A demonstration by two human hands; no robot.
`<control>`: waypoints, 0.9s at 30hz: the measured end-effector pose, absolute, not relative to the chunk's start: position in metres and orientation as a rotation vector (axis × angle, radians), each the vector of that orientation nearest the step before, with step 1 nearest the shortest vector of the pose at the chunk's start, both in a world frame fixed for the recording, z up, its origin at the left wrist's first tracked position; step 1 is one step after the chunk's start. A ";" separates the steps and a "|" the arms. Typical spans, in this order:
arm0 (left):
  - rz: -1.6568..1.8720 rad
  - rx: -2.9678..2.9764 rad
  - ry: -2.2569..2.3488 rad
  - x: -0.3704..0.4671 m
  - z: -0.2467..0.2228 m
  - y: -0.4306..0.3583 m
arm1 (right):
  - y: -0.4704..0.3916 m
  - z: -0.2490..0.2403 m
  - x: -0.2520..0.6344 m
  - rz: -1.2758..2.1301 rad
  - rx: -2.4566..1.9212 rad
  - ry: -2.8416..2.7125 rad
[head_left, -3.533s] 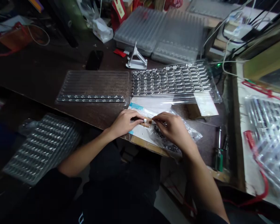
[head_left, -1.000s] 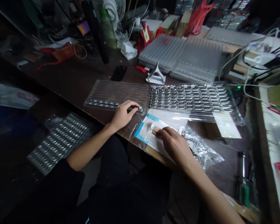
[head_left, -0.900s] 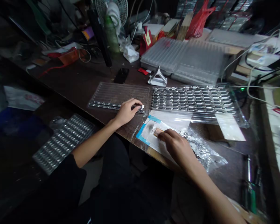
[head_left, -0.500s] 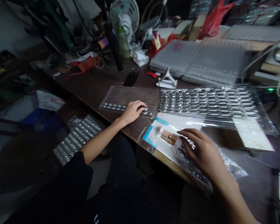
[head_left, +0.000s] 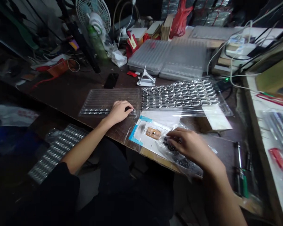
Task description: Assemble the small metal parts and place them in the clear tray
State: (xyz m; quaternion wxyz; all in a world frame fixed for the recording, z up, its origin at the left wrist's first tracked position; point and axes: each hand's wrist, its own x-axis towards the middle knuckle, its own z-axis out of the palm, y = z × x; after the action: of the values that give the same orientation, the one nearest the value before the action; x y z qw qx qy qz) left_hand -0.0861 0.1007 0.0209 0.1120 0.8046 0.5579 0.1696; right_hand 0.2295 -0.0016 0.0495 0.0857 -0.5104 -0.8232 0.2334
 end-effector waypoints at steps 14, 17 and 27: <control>0.590 2.539 1.559 -0.031 0.018 0.113 | -0.007 0.044 0.220 0.775 -1.558 -2.524; 0.676 2.487 1.495 -0.033 0.021 0.104 | -0.009 0.048 0.224 0.813 -1.565 -2.497; 0.907 2.083 1.211 -0.015 0.009 0.023 | -0.008 0.043 0.229 0.780 -1.678 -2.548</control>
State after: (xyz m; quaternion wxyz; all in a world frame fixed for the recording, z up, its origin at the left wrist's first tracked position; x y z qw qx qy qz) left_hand -0.0148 0.0232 0.0088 0.2799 0.7767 0.4517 0.3381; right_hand 0.2294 -0.0079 0.0429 -0.0038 -0.5328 -0.8091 0.2477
